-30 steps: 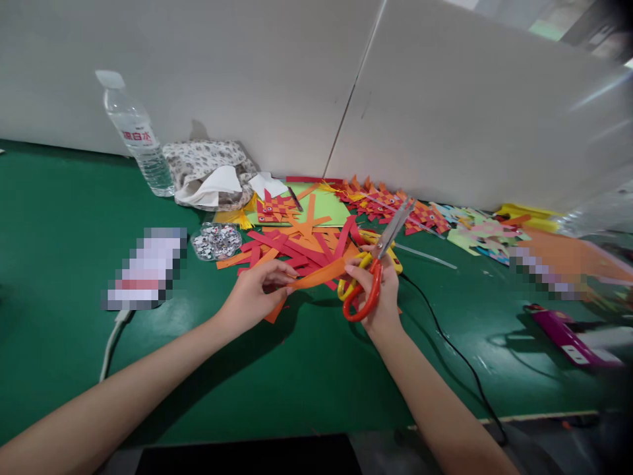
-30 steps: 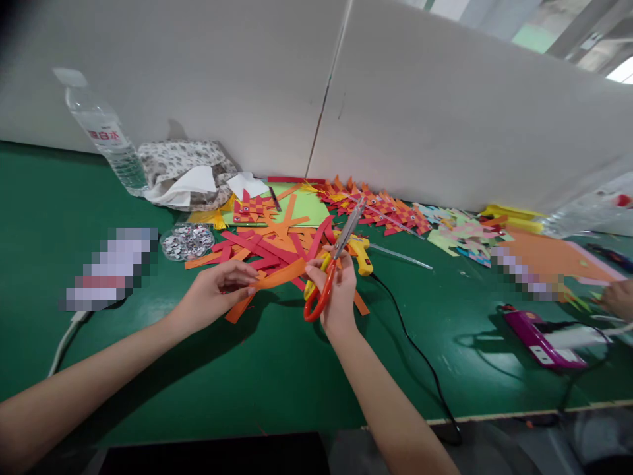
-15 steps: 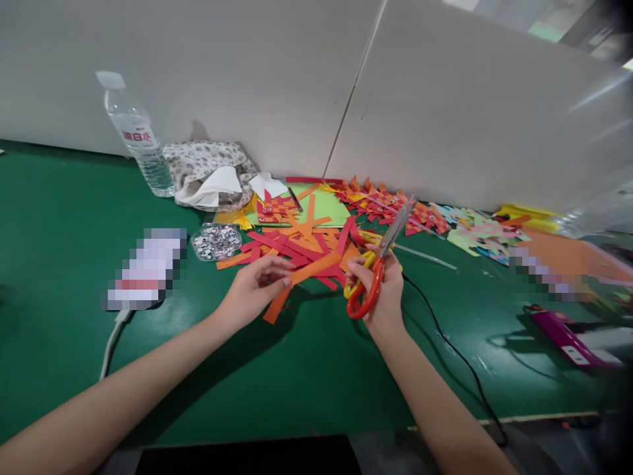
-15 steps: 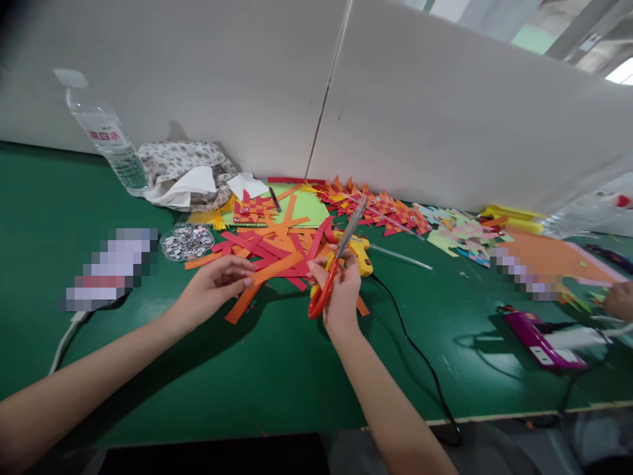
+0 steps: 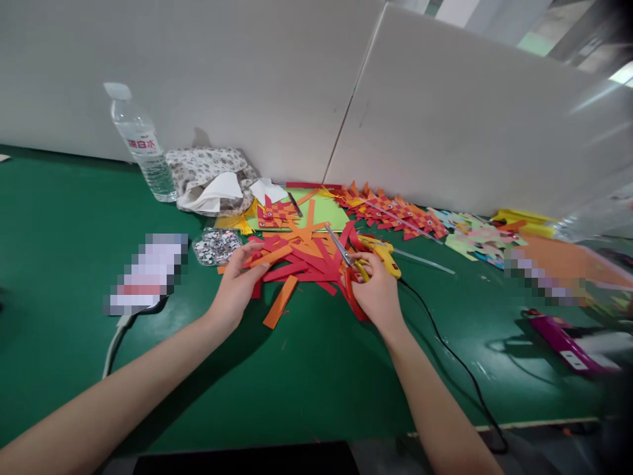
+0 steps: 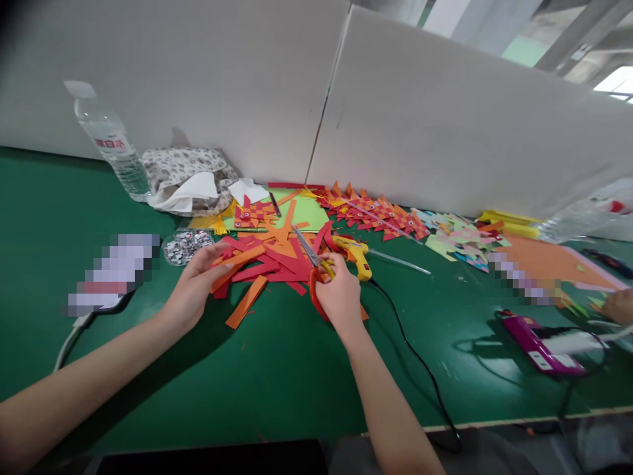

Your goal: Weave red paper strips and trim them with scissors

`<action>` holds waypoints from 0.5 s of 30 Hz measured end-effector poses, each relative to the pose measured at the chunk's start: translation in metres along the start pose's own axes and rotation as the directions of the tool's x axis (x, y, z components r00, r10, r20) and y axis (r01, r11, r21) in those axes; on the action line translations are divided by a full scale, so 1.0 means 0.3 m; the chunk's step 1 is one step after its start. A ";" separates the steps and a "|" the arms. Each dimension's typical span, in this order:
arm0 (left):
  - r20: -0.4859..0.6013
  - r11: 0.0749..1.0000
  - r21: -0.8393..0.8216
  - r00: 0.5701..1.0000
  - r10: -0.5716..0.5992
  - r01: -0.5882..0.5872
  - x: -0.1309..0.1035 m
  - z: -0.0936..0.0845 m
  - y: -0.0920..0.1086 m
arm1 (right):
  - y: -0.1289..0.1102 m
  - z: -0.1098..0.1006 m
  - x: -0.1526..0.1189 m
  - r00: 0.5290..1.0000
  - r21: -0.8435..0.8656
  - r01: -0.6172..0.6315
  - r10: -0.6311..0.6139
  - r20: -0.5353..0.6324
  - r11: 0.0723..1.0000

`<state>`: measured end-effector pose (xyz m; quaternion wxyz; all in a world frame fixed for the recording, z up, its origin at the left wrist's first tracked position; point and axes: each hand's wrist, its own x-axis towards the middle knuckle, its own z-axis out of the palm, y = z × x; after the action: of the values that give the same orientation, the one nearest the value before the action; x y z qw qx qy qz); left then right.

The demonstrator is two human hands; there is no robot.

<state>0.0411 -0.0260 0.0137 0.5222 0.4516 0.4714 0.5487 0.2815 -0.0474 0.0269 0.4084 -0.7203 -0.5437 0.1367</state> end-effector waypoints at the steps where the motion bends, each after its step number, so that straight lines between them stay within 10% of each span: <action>1: 0.010 0.991 0.105 0.997 0.081 -0.082 -0.004 -0.002 0.001 | 0.001 -0.003 0.003 1.000 -0.035 0.005 -0.005 -0.011 0.999; 6: 0.204 0.725 0.515 0.887 0.415 -0.458 -0.030 -0.005 0.009 | -0.010 -0.034 0.022 0.992 -0.076 -0.060 0.050 -0.117 0.995; 15: 0.400 0.567 0.554 0.792 0.460 -0.609 -0.073 0.006 0.003 | -0.017 -0.015 -0.008 0.992 -0.345 0.122 -0.103 0.072 0.931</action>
<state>0.0438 -0.0479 0.0148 0.1830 0.7822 0.4147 0.4275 0.2801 -0.0513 0.0330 0.2671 -0.7451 -0.6102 0.0335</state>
